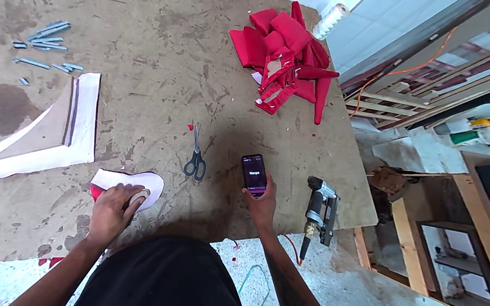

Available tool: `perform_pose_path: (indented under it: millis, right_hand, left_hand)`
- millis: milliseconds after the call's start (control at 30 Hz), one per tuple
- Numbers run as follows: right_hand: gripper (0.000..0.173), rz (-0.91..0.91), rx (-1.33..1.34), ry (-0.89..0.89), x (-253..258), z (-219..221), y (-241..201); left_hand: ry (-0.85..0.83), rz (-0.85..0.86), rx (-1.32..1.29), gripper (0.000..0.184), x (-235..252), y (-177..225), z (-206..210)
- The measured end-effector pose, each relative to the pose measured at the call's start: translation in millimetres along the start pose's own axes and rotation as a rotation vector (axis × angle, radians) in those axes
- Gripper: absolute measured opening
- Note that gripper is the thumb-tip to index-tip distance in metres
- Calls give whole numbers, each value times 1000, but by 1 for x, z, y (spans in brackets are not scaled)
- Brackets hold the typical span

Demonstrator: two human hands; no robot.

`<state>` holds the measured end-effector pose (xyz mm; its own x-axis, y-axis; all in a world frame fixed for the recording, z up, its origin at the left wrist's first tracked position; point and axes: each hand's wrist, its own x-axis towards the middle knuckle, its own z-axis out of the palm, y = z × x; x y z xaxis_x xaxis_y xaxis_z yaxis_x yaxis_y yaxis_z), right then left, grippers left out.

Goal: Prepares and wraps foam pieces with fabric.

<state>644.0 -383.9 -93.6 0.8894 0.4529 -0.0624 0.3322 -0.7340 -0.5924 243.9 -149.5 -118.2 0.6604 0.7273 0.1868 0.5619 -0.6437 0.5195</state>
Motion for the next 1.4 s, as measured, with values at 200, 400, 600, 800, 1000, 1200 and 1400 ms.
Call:
perform_pose_path:
  millis: [200,400,600,800,1000,1200,1400]
  right_hand:
    - [101,5,9,-3,-1,-3,-4]
    - [101,12,9,2,-2,-2,-5]
    - [100,15,4,6,-2,-1,-3]
    - [101,16,-4,5,-2,-1,-3]
    - [101,20,7,9,-2,0,-3]
    - [100,22,11,3,-3,-2,-5]
    - [101,14,-5,6,-3,-1,-5]
  left_hand:
    - [7,3,-4,37,0,-1,0]
    - [12,1,4,37,-1,-1,1]
    - [14,2,-6,37,-2,-1,2]
    - [25,11,1,37,-2,-2,2]
    - [30,7,-3,36,-2,-2,3]
    - [25,10,-1,36,-2,-1,1]
    - [28,13,-8,36,-2,-1,1]
